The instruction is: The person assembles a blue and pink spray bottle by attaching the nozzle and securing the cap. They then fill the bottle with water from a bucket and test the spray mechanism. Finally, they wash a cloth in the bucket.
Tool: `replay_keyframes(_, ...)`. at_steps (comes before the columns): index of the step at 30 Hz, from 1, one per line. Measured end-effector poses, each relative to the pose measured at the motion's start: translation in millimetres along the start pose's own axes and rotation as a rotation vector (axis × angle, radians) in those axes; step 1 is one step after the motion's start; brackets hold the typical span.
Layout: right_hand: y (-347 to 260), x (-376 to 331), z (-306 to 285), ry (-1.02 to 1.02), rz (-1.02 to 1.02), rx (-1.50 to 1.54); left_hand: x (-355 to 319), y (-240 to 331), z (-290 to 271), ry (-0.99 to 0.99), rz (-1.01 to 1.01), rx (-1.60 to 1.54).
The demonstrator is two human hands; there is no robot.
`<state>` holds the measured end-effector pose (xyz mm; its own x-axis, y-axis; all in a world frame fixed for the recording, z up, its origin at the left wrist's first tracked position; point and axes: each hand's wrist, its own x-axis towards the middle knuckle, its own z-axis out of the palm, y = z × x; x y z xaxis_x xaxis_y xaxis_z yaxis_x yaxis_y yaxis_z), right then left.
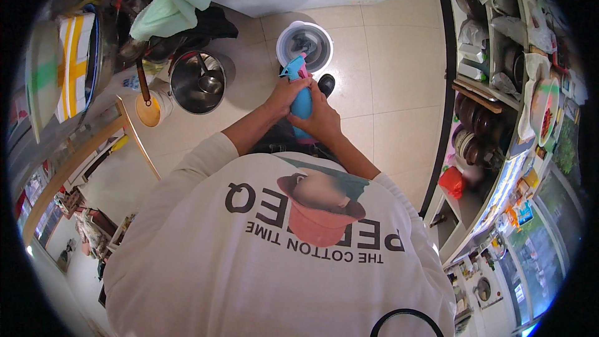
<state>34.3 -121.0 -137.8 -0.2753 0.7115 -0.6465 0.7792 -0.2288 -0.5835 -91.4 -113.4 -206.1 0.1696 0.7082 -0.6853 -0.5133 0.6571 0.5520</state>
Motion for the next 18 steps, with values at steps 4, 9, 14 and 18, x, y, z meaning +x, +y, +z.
replay_keyframes(4, 4.3, 0.9, 3.0, 0.035, -0.025, 0.013, -1.0, 1.9, 2.6, 0.005, 0.021, 0.006)
replay_keyframes(9, 7.3, 0.7, 1.9, 0.041, -0.062, 0.056, -6.0, 12.4, 10.1, -0.005, -0.002, -0.023)
replay_keyframes(14, 9.1, 0.8, 1.1, 0.033, -0.098, 0.12, 0.9, 1.6, 1.3, 0.022, 0.022, 0.063)
replay_keyframes(18, 16.7, 5.3, 6.8, 0.048, -0.158, 0.16, 2.4, -2.2, 4.1, 0.083, 0.028, 0.041)
